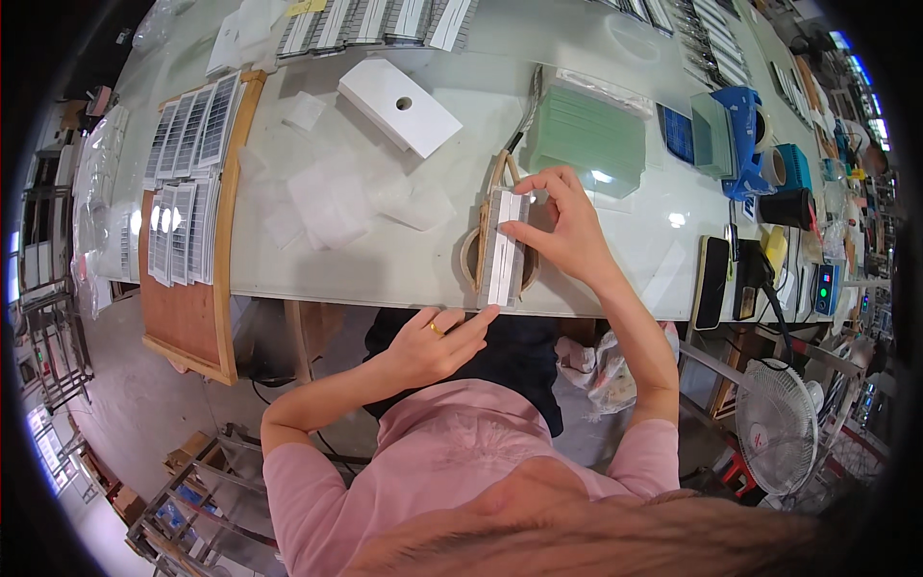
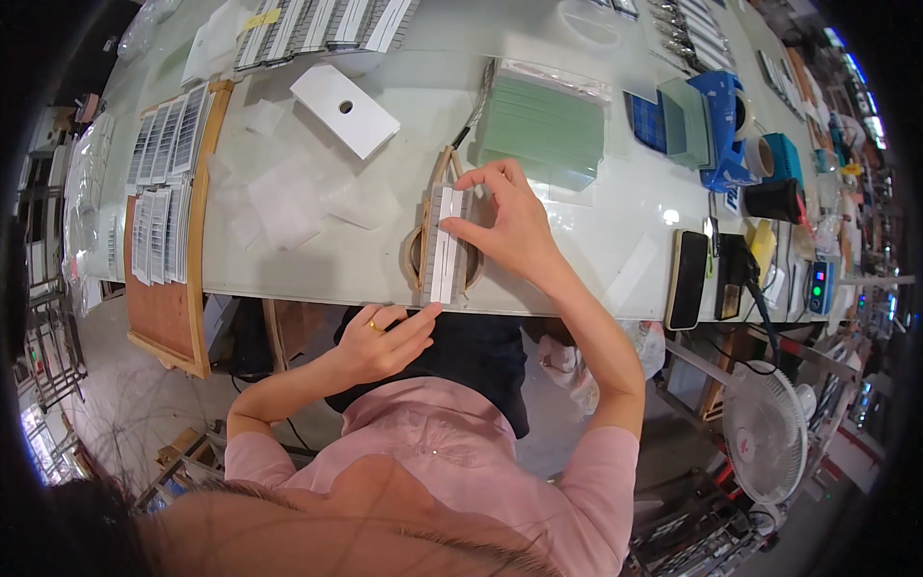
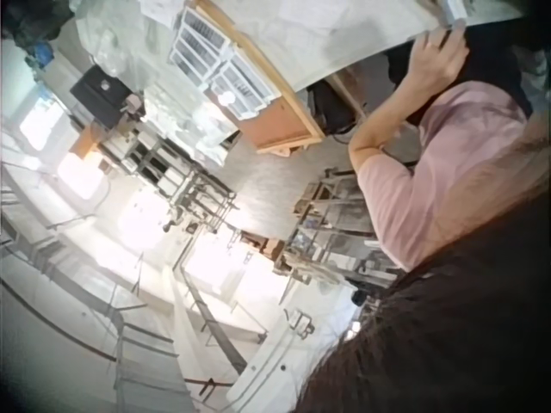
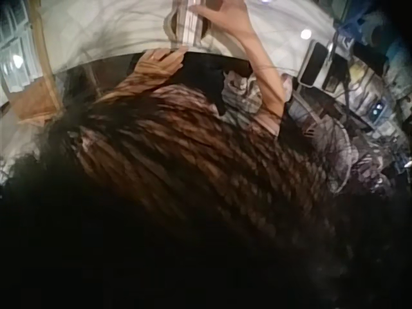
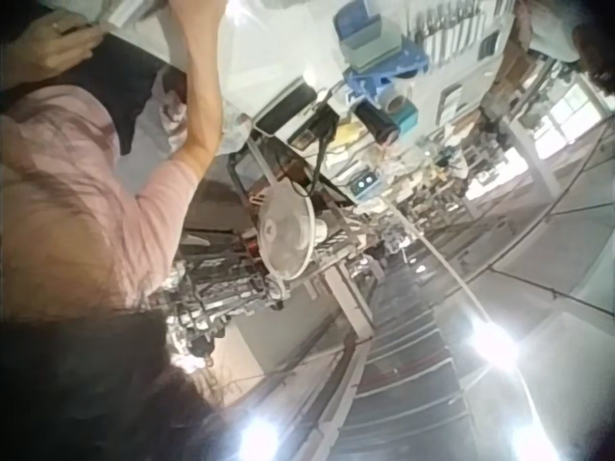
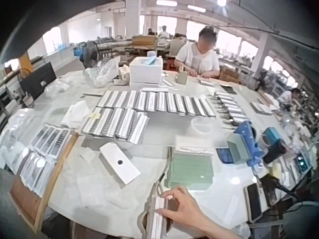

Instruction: The recorder is assembling small solar panels into white plastic frames and applying protective film.

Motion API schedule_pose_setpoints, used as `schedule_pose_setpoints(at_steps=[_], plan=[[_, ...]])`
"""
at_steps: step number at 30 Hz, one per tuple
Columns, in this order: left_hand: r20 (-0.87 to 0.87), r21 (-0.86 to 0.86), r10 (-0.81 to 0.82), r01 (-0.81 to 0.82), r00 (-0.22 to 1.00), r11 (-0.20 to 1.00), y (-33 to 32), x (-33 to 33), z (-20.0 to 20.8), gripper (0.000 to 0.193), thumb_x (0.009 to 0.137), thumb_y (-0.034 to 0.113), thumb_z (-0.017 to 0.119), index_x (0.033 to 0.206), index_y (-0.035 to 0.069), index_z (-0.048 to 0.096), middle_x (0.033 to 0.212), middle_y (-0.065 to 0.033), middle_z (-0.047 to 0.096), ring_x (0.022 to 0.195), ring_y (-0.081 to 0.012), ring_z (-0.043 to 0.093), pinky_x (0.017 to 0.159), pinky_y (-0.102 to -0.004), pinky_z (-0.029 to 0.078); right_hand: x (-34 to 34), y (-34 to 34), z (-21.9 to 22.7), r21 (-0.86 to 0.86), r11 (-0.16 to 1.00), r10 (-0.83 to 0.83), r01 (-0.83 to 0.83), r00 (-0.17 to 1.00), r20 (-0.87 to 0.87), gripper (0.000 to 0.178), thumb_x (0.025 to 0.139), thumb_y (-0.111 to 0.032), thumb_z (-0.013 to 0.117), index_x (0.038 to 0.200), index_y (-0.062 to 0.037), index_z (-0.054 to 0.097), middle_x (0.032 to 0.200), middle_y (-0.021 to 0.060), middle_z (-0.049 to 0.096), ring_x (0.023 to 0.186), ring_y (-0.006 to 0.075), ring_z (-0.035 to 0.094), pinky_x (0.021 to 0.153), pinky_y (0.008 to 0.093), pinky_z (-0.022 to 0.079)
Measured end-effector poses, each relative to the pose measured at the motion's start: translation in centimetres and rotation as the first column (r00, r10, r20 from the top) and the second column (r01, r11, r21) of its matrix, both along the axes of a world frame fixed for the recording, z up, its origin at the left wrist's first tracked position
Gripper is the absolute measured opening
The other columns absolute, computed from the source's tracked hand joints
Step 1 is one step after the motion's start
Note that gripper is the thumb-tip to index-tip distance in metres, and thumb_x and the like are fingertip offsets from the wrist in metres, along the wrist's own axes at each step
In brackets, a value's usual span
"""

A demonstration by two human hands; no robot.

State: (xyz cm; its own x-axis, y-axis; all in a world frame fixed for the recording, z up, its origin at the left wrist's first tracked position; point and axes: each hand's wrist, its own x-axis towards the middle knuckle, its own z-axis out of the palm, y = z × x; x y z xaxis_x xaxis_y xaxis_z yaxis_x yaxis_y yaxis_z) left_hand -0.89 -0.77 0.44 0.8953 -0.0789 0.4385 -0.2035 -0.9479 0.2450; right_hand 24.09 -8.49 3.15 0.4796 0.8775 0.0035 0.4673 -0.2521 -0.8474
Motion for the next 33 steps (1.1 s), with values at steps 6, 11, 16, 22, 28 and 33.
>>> schedule_pose_setpoints(at_steps=[6,11,16,22,28,33], plan=[[0.003,0.0,-0.008,0.008,1.0,1.0,0.2,0.0,0.0,0.022,0.083,0.019,0.074,0.095,0.002,0.068,0.131,-0.0061,0.063,0.086,-0.0176,0.054,0.064,-0.028,0.044,0.0,0.0,0.2,-0.003,1.0,-0.01,0.01,1.0,0.027,0.041,0.071,-0.021,0.084,0.106,-0.0107,0.065,0.101,0.0,0.048,0.068,0.0087,0.039,0.062,0.0236,0.037],[0.008,-0.008,-0.011,0.011,1.0,1.0,0.1,0.0,-0.2,0.022,0.083,0.019,0.074,0.095,0.002,0.068,0.131,-0.0063,0.063,0.086,-0.0176,0.053,0.063,-0.0277,0.044,0.0,0.0,0.4,-0.072,0.997,-0.013,0.016,0.999,0.053,0.043,0.071,-0.029,0.083,0.106,-0.013,0.065,0.105,0.0045,0.052,0.079,0.0201,0.055,0.07,0.0334,0.047],[0.011,-0.015,-0.015,0.015,1.0,1.0,0.2,0.0,-0.1,0.021,0.083,0.019,0.074,0.094,0.001,0.068,0.131,-0.0066,0.063,0.084,-0.0176,0.053,0.064,-0.0281,0.044,-0.1,0.0,0.5,-0.066,0.998,-0.015,0.019,0.998,0.069,0.042,0.072,-0.03,0.083,0.105,-0.0129,0.065,0.106,0.0047,0.052,0.078,0.0207,0.055,0.07,0.0339,0.047],[0.018,-0.026,-0.02,0.021,1.0,0.999,0.2,0.0,-0.2,0.022,0.082,0.018,0.074,0.094,0.001,0.068,0.132,-0.0068,0.063,0.084,-0.0178,0.052,0.064,-0.0282,0.044,-0.2,0.0,0.4,-0.063,0.998,-0.015,0.021,0.994,0.106,0.04,0.073,-0.03,0.083,0.105,-0.0134,0.065,0.107,0.0049,0.053,0.079,0.0217,0.056,0.07,0.0348,0.048],[0.096,0.031,-0.054,0.052,0.994,0.998,1.0,0.3,0.1,0.019,0.08,0.018,0.074,0.094,0.006,0.069,0.125,-0.0036,0.065,0.083,-0.016,0.053,0.063,-0.0265,0.043,-0.6,0.3,1.0,-0.051,0.998,-0.035,0.041,0.992,0.12,0.036,0.073,-0.026,0.083,0.102,-0.0128,0.065,0.106,0.005,0.053,0.078,0.0209,0.056,0.069,0.0339,0.048],[0.137,-0.173,0.403,-0.379,0.905,0.909,7.7,6.0,3.2,0.028,0.076,0.02,0.077,0.099,0.01,0.065,0.126,-0.0084,0.059,0.091,-0.0287,0.06,0.072,-0.0389,0.049,-0.7,0.2,0.8,-0.003,1.0,0.028,-0.027,0.982,0.186,0.028,0.074,-0.022,0.082,0.095,-0.0117,0.066,0.103,0.0056,0.053,0.08,0.0222,0.056,0.071,0.0335,0.047]])
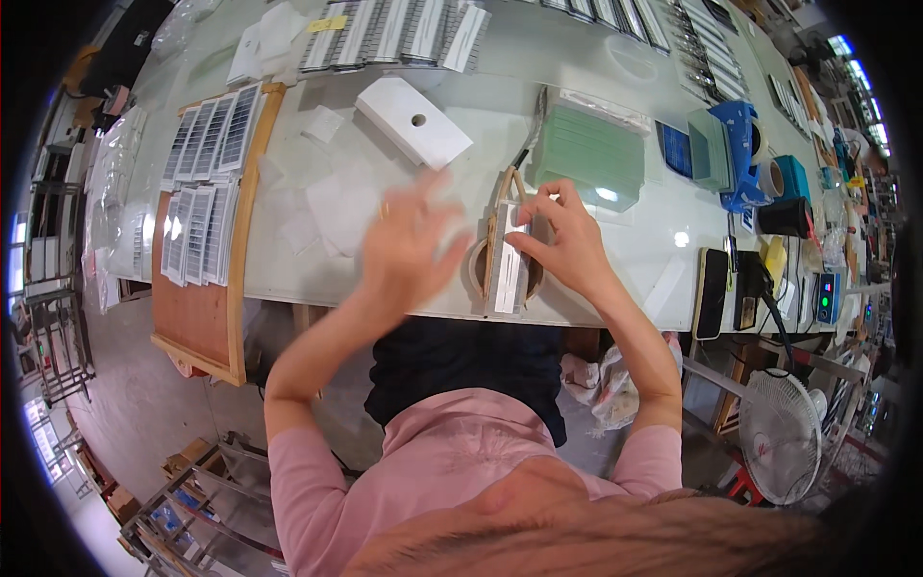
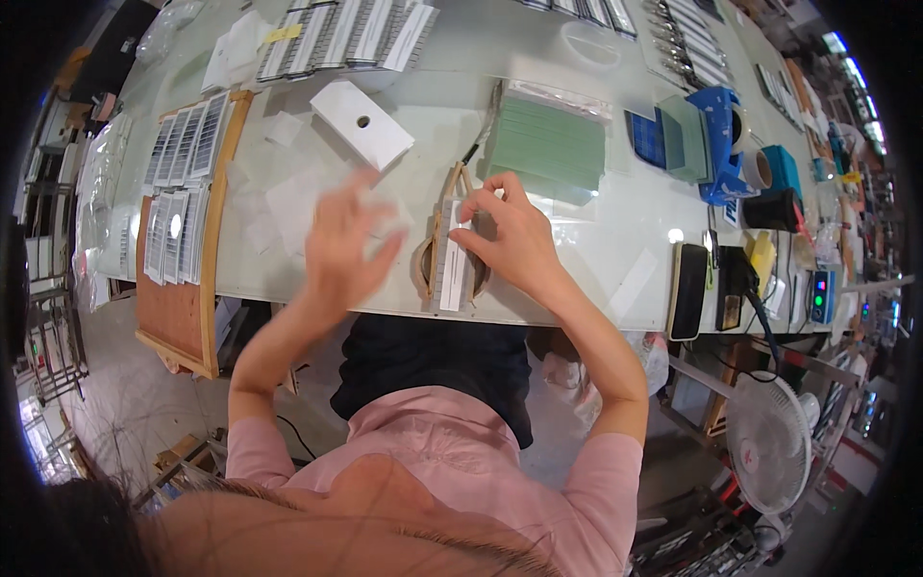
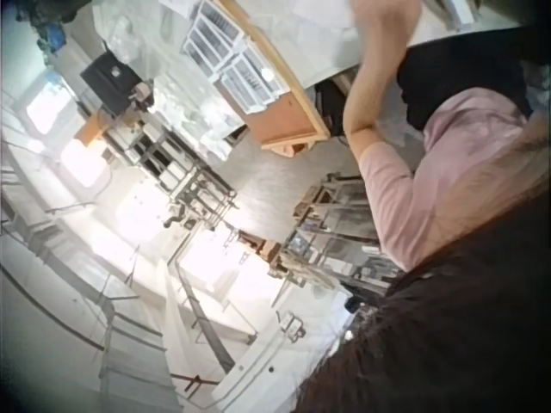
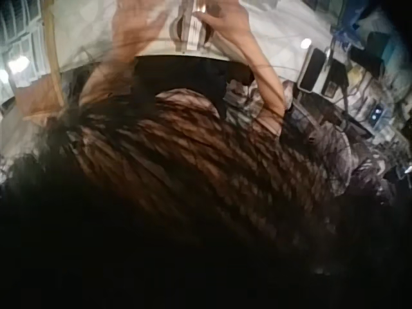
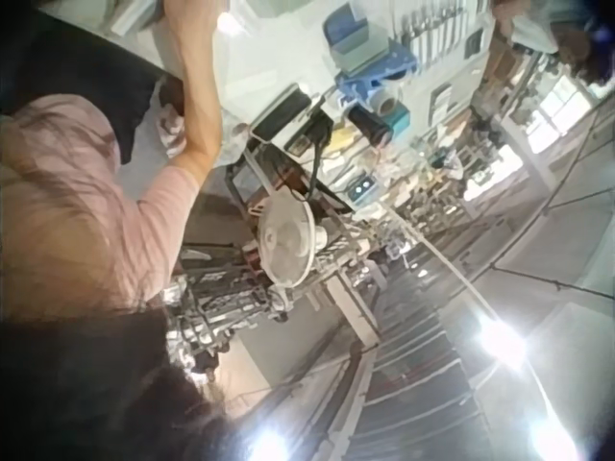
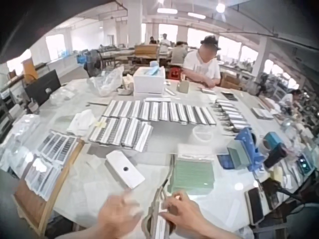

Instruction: The recorder is assembling small solar panels into white plastic frames and applying protective film.

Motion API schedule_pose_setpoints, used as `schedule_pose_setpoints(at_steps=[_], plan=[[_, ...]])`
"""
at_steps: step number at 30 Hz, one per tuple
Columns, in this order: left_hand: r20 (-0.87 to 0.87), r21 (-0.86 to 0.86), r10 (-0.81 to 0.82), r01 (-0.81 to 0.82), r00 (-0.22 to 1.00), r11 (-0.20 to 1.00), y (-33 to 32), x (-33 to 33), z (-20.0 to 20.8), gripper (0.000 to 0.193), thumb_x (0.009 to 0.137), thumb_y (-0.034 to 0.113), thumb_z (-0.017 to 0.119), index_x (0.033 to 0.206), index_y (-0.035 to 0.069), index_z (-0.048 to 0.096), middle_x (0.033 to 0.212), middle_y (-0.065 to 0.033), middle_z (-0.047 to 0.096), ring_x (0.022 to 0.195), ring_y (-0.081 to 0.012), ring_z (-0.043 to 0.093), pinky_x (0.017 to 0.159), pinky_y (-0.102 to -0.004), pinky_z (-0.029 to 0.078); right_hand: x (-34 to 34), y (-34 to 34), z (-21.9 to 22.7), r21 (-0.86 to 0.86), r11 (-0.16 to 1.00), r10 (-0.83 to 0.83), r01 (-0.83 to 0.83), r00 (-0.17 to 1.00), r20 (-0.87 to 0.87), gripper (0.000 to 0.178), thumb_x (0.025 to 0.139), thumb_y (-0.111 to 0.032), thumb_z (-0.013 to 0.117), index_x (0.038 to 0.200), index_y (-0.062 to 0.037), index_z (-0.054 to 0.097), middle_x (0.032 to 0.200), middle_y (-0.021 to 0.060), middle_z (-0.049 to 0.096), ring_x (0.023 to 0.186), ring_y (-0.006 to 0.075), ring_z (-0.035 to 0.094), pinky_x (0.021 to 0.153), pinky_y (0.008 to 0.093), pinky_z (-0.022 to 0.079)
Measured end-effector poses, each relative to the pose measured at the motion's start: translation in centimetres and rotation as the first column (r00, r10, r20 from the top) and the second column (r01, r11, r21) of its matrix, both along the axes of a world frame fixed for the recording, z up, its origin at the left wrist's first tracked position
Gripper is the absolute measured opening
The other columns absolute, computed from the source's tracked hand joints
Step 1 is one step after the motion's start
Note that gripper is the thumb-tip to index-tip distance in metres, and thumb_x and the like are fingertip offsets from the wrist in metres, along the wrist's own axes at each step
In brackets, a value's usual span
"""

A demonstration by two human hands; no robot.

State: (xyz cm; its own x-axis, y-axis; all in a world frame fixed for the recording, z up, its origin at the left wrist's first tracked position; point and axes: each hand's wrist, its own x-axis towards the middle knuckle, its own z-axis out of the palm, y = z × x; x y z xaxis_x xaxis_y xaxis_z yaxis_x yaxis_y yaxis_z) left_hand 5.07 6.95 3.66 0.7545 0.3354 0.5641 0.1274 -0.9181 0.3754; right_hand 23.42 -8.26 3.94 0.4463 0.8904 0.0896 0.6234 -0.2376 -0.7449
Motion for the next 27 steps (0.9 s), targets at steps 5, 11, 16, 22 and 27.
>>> schedule_pose_setpoints(at_steps=[5,11,16,22,27], plan=[[-0.219,-0.164,0.145,-0.183,0.965,0.969,5.6,4.2,1.6,0.038,0.076,0.024,0.079,0.102,0.006,0.059,0.13,-0.0113,0.051,0.098,-0.0326,0.059,0.081,-0.0421,0.05,0.1,-0.1,-0.1,-0.058,0.998,0.011,-0.01,1.0,0.016,0.021,0.076,-0.026,0.08,0.087,-0.0126,0.069,0.11,0.0073,0.054,0.082,0.0282,0.063,0.071,0.0396,0.051],[-0.325,-0.539,-0.058,-0.134,0.944,0.832,8.0,3.6,2.3,0.037,0.077,0.026,0.079,0.1,0.002,0.064,0.128,-0.0106,0.054,0.1,-0.0237,0.06,0.086,-0.0373,0.049,0.1,-0.1,0.4,-0.059,0.998,0.013,-0.011,0.999,0.032,0.021,0.075,-0.027,0.081,0.087,-0.0135,0.07,0.11,0.0075,0.055,0.085,0.0295,0.064,0.071,0.04,0.051],[0.017,-0.777,0.228,-0.131,0.973,0.615,5.5,3.8,3.1,0.021,0.084,0.014,0.073,0.101,0.001,0.072,0.098,-0.0076,0.073,0.077,-0.0149,0.068,0.068,-0.0245,0.051,0.6,-0.4,0.6,-0.006,1.0,-0.007,0.007,0.998,0.061,0.015,0.084,-0.024,0.074,0.092,-0.0111,0.071,0.101,0.005,0.058,0.074,0.0197,0.059,0.066,0.0302,0.046],[0.077,0.098,-0.553,0.546,0.83,0.832,-0.9,-0.9,1.0,0.028,0.081,0.006,0.07,0.108,0.005,0.071,0.106,-0.0115,0.072,0.08,-0.0197,0.072,0.064,-0.0302,0.059,1.3,-1.3,1.7,0.061,0.986,-0.008,0.152,0.42,-0.907,0.025,0.096,-0.024,0.062,0.099,0.0001,0.068,0.085,-0.0017,0.065,0.058,0.0034,0.043,0.053,0.0208,0.033],[0.077,-0.089,-0.584,0.589,0.808,0.804,-3.3,-2.8,-2.5,0.023,0.079,0.009,0.071,0.102,0.008,0.07,0.117,-0.0101,0.07,0.08,-0.0196,0.073,0.06,-0.0285,0.058,-1.1,-2.9,-0.6,0.053,0.978,-0.131,0.204,0.785,-0.606,0.017,0.086,-0.017,0.074,0.083,-0.0026,0.067,0.075,-0.0028,0.062,0.06,0.0045,0.051,0.053,0.0215,0.037]])
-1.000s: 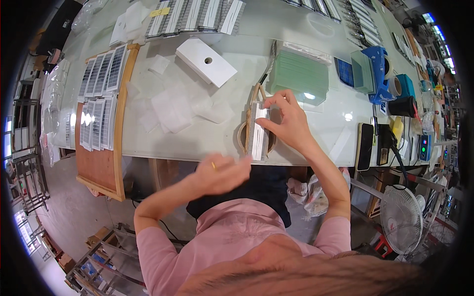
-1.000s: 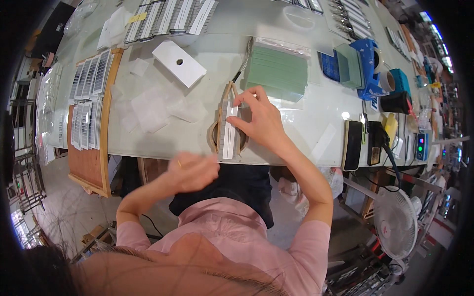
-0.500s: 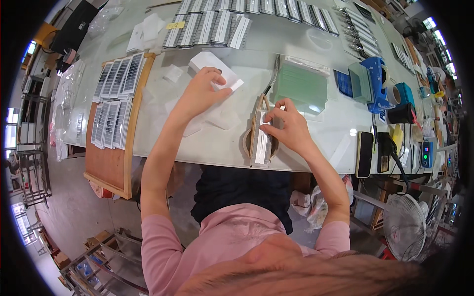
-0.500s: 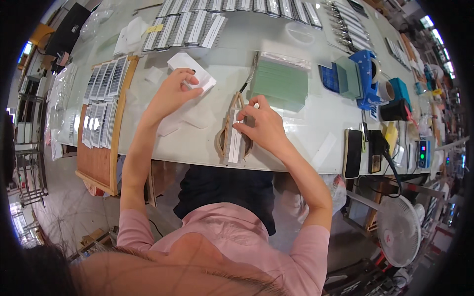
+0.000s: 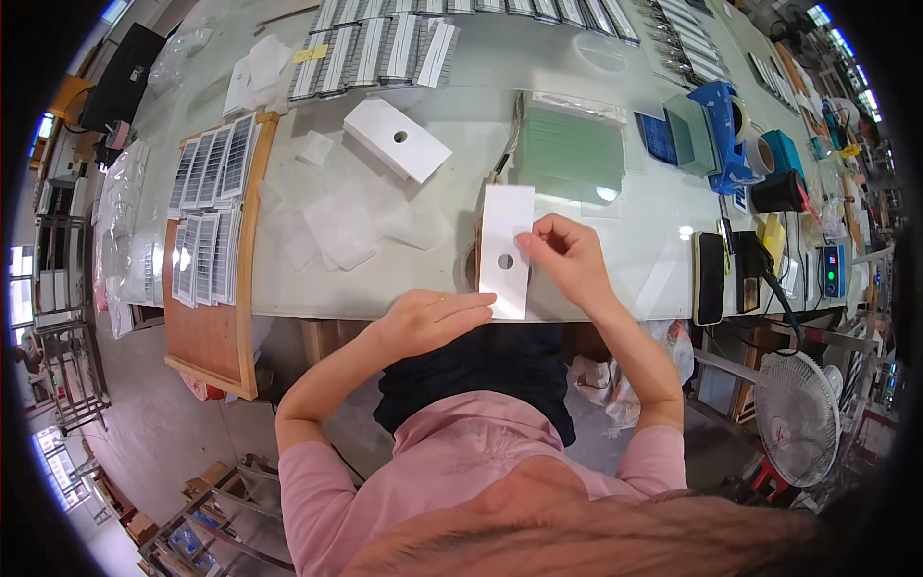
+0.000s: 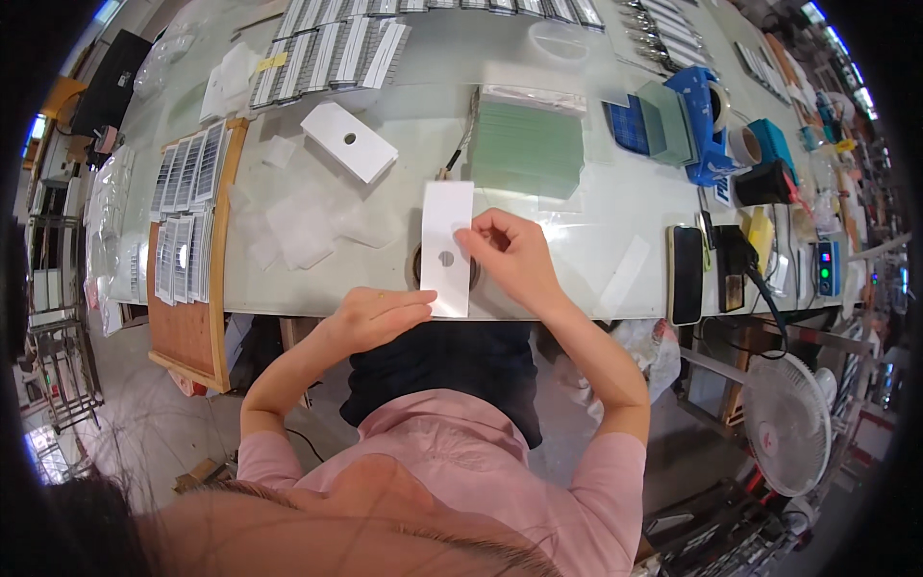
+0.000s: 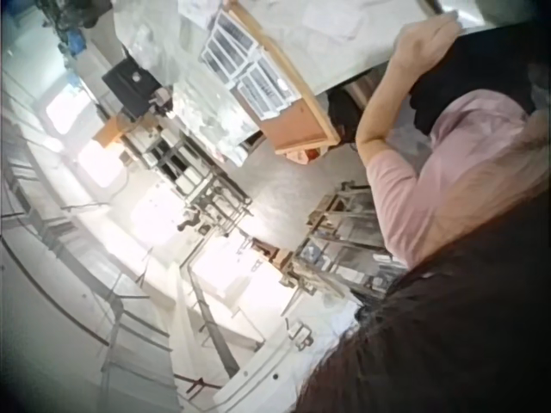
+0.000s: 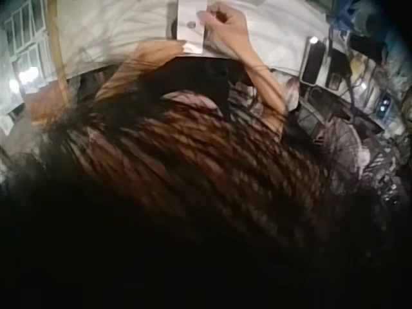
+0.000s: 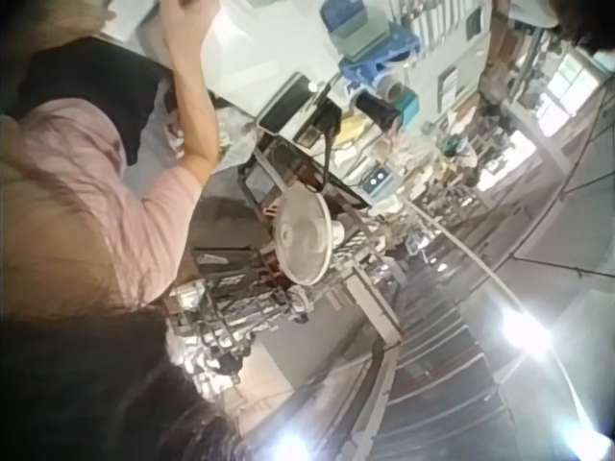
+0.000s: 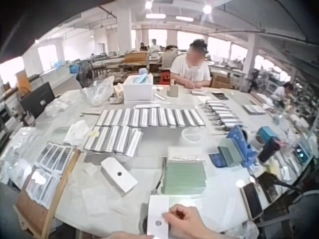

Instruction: The recorder is assembling small solar panels into white plastic frames and applying protective film.

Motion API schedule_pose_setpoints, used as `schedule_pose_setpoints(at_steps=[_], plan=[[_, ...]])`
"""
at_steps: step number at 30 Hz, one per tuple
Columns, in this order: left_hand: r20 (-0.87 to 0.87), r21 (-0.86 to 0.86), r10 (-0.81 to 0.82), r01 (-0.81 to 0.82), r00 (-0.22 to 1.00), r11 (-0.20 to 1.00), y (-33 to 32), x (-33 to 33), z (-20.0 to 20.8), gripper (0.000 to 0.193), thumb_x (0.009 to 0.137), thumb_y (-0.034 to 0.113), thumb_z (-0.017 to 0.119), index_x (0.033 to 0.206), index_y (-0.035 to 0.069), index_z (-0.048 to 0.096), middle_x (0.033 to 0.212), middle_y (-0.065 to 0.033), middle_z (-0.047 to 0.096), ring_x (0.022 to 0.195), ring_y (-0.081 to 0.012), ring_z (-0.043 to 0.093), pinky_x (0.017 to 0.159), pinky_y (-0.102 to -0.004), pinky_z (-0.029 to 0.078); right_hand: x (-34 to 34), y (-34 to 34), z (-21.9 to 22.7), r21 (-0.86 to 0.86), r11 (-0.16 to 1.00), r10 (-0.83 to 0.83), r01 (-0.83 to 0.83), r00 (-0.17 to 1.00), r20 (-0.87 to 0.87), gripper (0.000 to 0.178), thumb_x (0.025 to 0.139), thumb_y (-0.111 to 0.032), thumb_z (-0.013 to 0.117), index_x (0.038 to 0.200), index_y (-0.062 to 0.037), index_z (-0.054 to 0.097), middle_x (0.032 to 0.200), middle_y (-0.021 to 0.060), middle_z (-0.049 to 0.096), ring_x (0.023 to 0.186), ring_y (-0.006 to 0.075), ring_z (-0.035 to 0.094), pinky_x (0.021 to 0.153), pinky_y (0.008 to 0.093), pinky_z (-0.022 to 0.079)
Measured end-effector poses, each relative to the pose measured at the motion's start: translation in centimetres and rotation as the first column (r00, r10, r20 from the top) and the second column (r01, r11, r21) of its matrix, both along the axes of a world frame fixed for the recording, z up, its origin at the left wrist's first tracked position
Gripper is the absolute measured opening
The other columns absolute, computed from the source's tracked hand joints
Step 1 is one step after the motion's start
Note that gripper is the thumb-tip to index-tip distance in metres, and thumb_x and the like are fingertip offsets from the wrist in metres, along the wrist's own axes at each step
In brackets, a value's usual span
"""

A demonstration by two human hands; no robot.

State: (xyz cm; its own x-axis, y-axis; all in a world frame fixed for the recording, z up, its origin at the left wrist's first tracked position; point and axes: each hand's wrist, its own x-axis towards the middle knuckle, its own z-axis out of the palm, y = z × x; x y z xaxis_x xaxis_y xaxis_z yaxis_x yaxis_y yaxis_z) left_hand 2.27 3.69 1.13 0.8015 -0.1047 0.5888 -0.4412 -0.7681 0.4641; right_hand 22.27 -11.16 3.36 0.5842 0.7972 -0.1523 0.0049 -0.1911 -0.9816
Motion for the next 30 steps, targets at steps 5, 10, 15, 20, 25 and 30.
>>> schedule_pose_setpoints(at_steps=[5,10,15,20,25,30], plan=[[-0.125,-0.091,0.04,-0.051,0.991,0.995,-0.2,-0.3,0.2,0.018,0.073,0.009,0.075,0.088,0.017,0.068,0.089,0.0005,0.059,0.075,-0.0203,0.06,0.064,-0.0318,0.049,-1.3,0.0,-0.7,0.093,0.992,-0.126,0.085,0.732,0.67,0.019,0.076,-0.013,0.08,0.077,-0.0071,0.062,0.075,0.0005,0.054,0.065,0.0147,0.051,0.063,0.0286,0.037],[-0.141,-0.078,0.083,-0.094,0.987,0.992,-0.3,-0.5,0.1,0.021,0.071,0.011,0.077,0.088,0.019,0.068,0.08,0.0001,0.045,0.074,-0.02,0.051,0.066,-0.0333,0.045,-1.1,0.1,-1.2,0.124,0.991,-0.133,0.054,0.551,0.824,0.02,0.072,-0.017,0.081,0.072,-0.0126,0.061,0.08,-0.0009,0.057,0.073,0.0191,0.055,0.069,0.0348,0.034],[-0.117,-0.043,0.081,-0.087,0.99,0.995,0.0,-0.4,-0.1,0.026,0.067,0.012,0.084,0.09,0.02,0.074,0.079,0.0007,0.047,0.069,-0.0183,0.049,0.06,-0.0308,0.041,-1.0,0.2,-1.6,0.134,0.99,-0.14,0.049,0.531,0.836,0.02,0.073,-0.018,0.08,0.073,-0.0132,0.061,0.081,-0.0011,0.056,0.074,0.0184,0.055,0.071,0.0352,0.031],[-0.104,-0.019,0.087,-0.089,0.991,0.996,0.0,-0.2,0.0,0.028,0.067,0.013,0.083,0.091,0.02,0.073,0.079,0.0008,0.045,0.069,-0.0183,0.048,0.061,-0.0317,0.042,-1.1,0.2,-1.7,0.115,0.992,-0.12,0.045,0.555,0.823,0.021,0.073,-0.015,0.08,0.074,-0.0116,0.06,0.08,0.0002,0.055,0.075,0.0186,0.053,0.073,0.0346,0.03],[-0.15,0.05,0.081,-0.075,0.985,0.996,-0.1,-0.2,0.1,0.02,0.071,0.014,0.078,0.088,0.016,0.068,0.092,-0.0009,0.056,0.087,-0.021,0.058,0.074,-0.0347,0.047,-1.1,0.1,-1.7,0.073,0.996,-0.085,0.043,0.578,0.811,0.022,0.073,-0.017,0.08,0.077,-0.0112,0.059,0.081,0.0003,0.055,0.076,0.0191,0.053,0.073,0.0348,0.03],[-0.217,0.097,0.056,-0.036,0.974,0.995,-0.8,1.1,1.5,0.019,0.075,0.014,0.072,0.091,0.009,0.062,0.115,-0.0091,0.063,0.114,-0.0274,0.06,0.094,-0.0428,0.047,-0.9,-0.3,-2.4,0.031,0.999,-0.053,0.045,0.654,0.755,0.03,0.072,-0.024,0.082,0.085,-0.0112,0.058,0.086,0.0024,0.056,0.079,0.022,0.053,0.075,0.0357,0.031]])
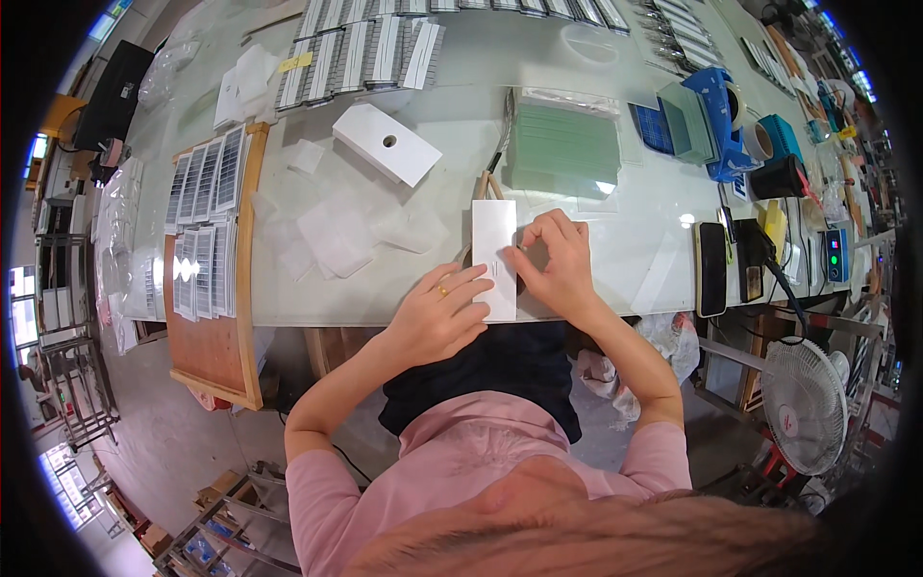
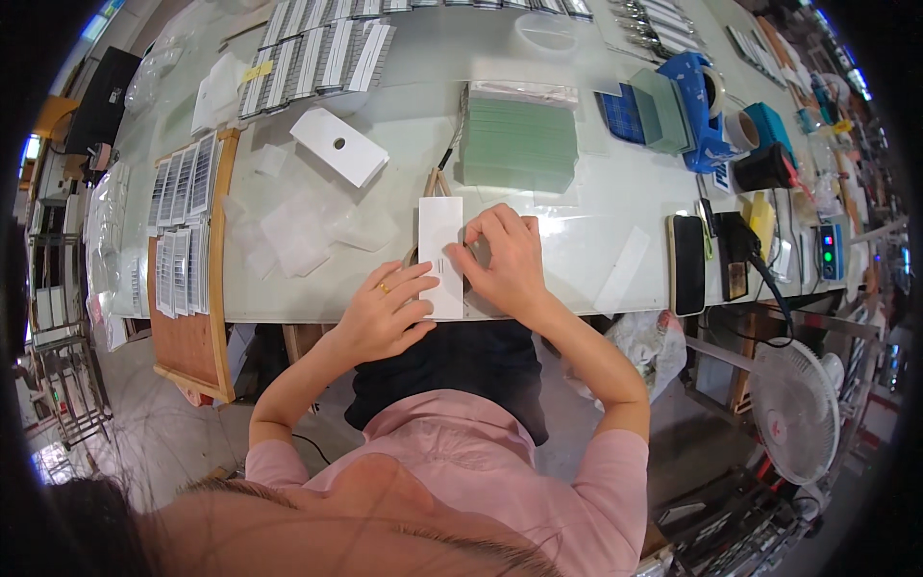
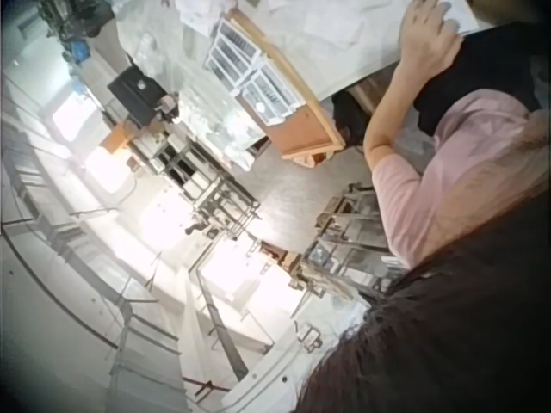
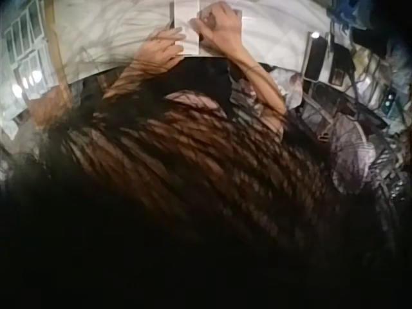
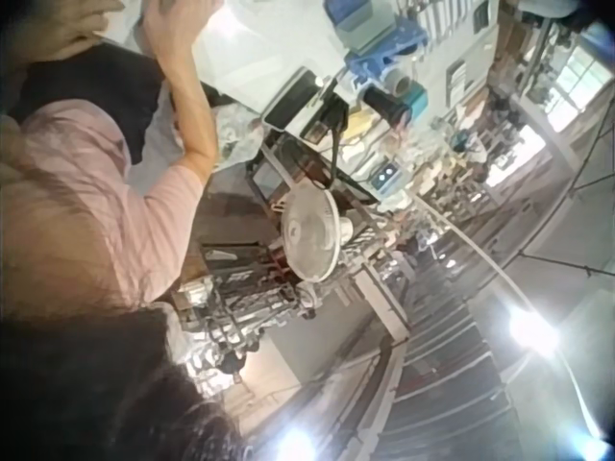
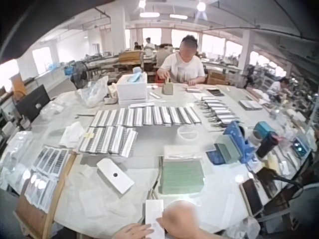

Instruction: The recorder is assembling small solar panels into white plastic frames and applying protective film.

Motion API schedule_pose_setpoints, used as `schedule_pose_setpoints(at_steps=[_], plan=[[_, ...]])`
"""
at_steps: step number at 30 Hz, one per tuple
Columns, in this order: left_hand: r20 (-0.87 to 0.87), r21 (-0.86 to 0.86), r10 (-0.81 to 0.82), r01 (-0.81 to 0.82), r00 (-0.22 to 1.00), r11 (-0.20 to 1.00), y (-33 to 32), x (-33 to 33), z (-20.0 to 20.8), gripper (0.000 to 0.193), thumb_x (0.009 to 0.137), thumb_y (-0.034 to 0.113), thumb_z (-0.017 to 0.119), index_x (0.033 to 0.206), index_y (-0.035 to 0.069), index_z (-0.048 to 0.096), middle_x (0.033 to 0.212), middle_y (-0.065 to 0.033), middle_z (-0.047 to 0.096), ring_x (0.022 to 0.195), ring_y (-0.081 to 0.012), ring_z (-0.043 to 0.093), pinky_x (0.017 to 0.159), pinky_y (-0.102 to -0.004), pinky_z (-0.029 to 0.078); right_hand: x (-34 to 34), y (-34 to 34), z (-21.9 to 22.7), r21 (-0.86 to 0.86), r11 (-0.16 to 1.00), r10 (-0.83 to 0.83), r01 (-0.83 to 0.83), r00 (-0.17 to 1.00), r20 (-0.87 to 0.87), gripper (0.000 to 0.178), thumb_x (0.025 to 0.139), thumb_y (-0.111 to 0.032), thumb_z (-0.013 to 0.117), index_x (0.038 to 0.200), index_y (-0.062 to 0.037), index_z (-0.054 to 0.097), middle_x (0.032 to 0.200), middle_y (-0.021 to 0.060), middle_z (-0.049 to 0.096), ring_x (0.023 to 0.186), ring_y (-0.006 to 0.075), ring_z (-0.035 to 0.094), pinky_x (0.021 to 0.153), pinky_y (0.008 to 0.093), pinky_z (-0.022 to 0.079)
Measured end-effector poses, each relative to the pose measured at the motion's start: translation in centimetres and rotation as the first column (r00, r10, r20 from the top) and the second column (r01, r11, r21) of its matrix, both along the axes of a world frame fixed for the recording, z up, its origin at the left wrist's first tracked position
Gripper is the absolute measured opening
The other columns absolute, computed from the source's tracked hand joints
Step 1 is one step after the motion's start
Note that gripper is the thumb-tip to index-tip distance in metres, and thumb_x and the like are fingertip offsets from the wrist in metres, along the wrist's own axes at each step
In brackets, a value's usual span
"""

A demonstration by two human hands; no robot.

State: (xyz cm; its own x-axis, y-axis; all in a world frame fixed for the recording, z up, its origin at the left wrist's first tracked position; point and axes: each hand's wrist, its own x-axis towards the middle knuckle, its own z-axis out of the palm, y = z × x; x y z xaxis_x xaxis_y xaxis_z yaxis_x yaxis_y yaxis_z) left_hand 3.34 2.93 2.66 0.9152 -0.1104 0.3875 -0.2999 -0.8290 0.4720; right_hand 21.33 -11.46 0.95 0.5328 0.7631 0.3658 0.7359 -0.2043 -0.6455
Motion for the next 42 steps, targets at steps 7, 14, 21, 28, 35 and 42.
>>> schedule_pose_setpoints(at_steps=[7,14,21,28,35,42], plan=[[0.066,-0.071,0.059,-0.055,0.996,0.996,0.6,0.7,0.4,0.035,0.069,0.009,0.071,0.101,0.007,0.059,0.115,-0.0115,0.063,0.114,-0.0286,0.059,0.099,-0.0462,0.044,-1.7,-1.9,4.0,-0.131,0.914,0.373,-0.384,0.667,0.645,0.033,0.069,-0.042,0.076,0.092,-0.0216,0.064,0.104,-0.0027,0.059,0.096,0.0164,0.057,0.078,0.0379,0.033],[-0.061,-0.534,0.054,-0.079,0.997,0.842,3.6,4.1,4.9,0.048,0.073,0.017,0.075,0.113,0.006,0.052,0.101,-0.0092,0.065,0.096,-0.0255,0.063,0.087,-0.0396,0.045,-0.9,-0.3,9.2,0.263,0.964,-0.105,0.031,0.956,0.273,0.028,0.065,-0.022,0.082,0.083,-0.0146,0.062,0.1,0.0023,0.056,0.094,0.0195,0.052,0.087,0.0382,0.026],[-0.735,-0.48,0.064,-0.585,0.675,0.654,4.4,3.2,2.7,0.052,0.081,0.031,0.079,0.115,0.003,0.052,0.076,-0.0091,0.067,0.067,-0.0158,0.064,0.062,-0.0307,0.049,0.4,-1.1,2.5,-0.144,0.984,-0.114,0.102,0.99,-0.078,0.033,0.074,-0.035,0.078,0.086,-0.0076,0.064,0.1,0.0054,0.056,0.098,0.0247,0.05,0.087,0.042,0.028],[-0.819,-0.386,0.035,-0.594,0.573,0.705,5.3,3.3,1.5,0.057,0.077,0.035,0.082,0.113,0.002,0.054,0.074,-0.0097,0.067,0.065,-0.0155,0.063,0.057,-0.0305,0.048,0.1,-0.8,1.9,-0.265,0.96,-0.053,0.093,0.987,0.154,0.039,0.072,-0.039,0.079,0.089,-0.0085,0.062,0.1,0.0062,0.057,0.096,0.0265,0.049,0.083,0.044,0.028],[-0.789,-0.497,-0.039,-0.6,0.613,0.627,4.8,2.8,0.5,0.049,0.08,0.024,0.083,0.11,0.003,0.05,0.072,-0.0012,0.061,0.064,-0.0057,0.055,0.057,-0.0224,0.042,-0.7,-0.8,2.1,-0.203,0.976,-0.061,0.077,0.995,0.084,0.047,0.071,-0.034,0.08,0.103,-0.0113,0.055,0.11,0.0089,0.053,0.104,0.0283,0.048,0.087,0.044,0.028],[-0.729,-0.586,-0.061,-0.576,0.682,0.57,4.8,2.2,0.1,0.05,0.079,0.024,0.082,0.112,0.001,0.052,0.079,-0.0039,0.062,0.071,-0.0109,0.059,0.06,-0.0271,0.046,-1.1,-0.7,2.6,-0.161,0.984,-0.059,0.071,0.995,0.076,0.048,0.071,-0.028,0.081,0.106,-0.0115,0.053,0.118,0.0119,0.049,0.111,0.0298,0.047,0.088,0.0446,0.028]])
